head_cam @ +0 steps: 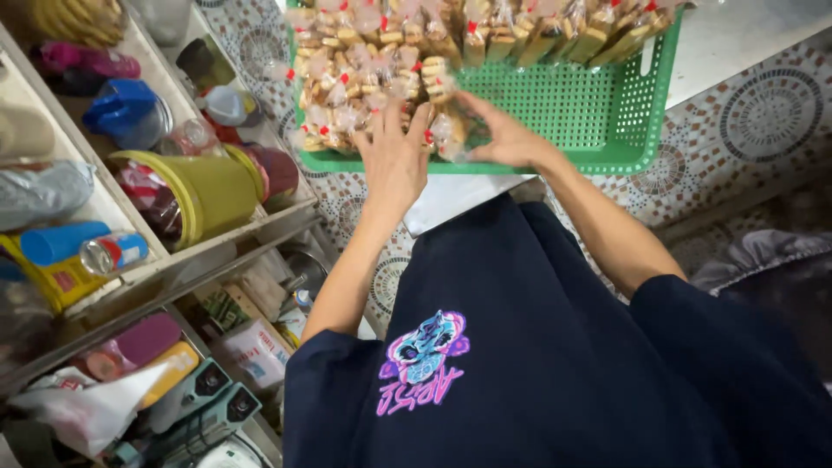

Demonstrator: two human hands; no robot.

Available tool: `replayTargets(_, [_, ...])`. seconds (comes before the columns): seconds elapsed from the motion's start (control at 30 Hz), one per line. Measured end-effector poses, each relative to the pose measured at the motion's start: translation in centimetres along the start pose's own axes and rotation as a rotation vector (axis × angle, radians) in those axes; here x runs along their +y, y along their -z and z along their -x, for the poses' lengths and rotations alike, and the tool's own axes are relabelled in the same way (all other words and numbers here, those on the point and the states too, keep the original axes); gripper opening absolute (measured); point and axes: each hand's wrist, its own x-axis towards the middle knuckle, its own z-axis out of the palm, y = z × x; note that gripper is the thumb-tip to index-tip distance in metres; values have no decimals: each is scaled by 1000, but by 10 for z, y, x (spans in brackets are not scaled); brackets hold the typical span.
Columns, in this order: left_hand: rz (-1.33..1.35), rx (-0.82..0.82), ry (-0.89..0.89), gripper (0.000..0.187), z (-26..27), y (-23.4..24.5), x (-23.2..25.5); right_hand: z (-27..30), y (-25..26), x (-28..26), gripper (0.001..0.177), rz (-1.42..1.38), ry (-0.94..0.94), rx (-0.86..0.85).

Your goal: Packaging breadsticks into plastic bags and arranging them in a green plastic crate

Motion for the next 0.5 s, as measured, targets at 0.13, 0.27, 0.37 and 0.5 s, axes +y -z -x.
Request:
replayTargets(0.13, [143,25,-142,49,-47,-13,16,-11,-32,14,97,270,166,168])
replayTargets(0.27, [-253,16,30,48,-78,-67,3,-19,-53,10,126,366,-67,282])
replayTargets(0.37, [-273,90,-11,30,-91,-69,-3,-14,-46,-7,102,428,-292,264])
replayTargets(0.5, [-252,109,-35,40,-93,-61,-7,7,-25,18,24,361,96,503])
